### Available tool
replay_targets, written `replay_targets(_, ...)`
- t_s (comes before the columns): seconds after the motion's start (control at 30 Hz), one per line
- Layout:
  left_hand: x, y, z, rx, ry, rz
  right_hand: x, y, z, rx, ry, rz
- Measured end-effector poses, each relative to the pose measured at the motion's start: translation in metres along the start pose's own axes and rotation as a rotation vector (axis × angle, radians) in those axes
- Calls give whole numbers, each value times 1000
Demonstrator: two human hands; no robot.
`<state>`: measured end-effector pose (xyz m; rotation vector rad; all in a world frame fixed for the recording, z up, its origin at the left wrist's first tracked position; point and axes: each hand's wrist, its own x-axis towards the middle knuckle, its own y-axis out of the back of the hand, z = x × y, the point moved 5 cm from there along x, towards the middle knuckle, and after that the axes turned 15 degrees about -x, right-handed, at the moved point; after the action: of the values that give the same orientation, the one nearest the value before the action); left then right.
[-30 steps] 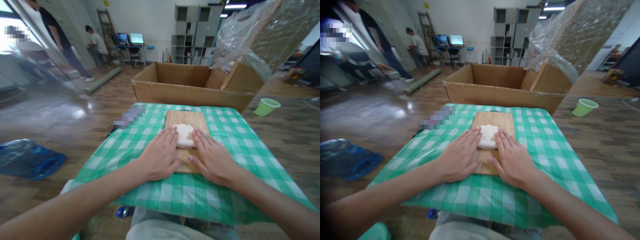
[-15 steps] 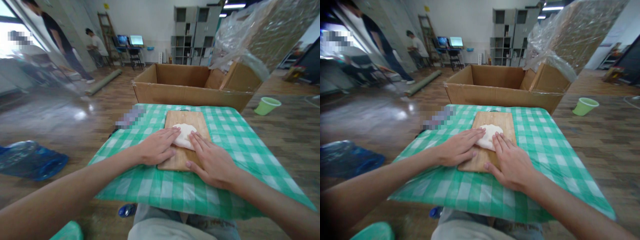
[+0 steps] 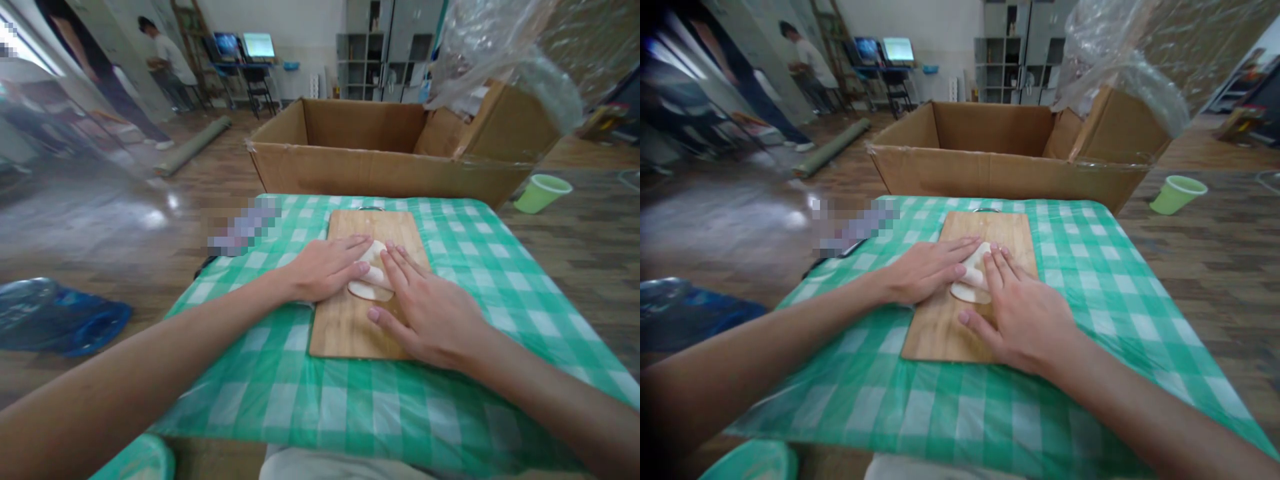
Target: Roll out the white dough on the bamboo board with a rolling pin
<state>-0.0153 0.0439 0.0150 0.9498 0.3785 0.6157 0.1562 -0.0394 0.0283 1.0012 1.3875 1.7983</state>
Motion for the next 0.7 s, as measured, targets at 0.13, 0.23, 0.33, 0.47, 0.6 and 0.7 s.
replay_targets(0.13,-12,-2,2,25,-67,22,-8,2,-9,9,28,41)
replay_targets(0.23,-20,-3,4,43,-142,24,-13,4,-16,5,28,61)
replay_targets(0.33,-28,-4,6,74,-207,19,-18,6,-24,-4,38,72)
replay_targets(0.47,-40,-8,10,106,-262,13,-25,6,-34,-17,53,82)
replay_targets(0.6,-48,-10,12,124,-261,15,-33,8,-44,5,67,93)
replay_targets(0.7,-48,-8,12,116,-267,0,-37,11,-47,43,82,95)
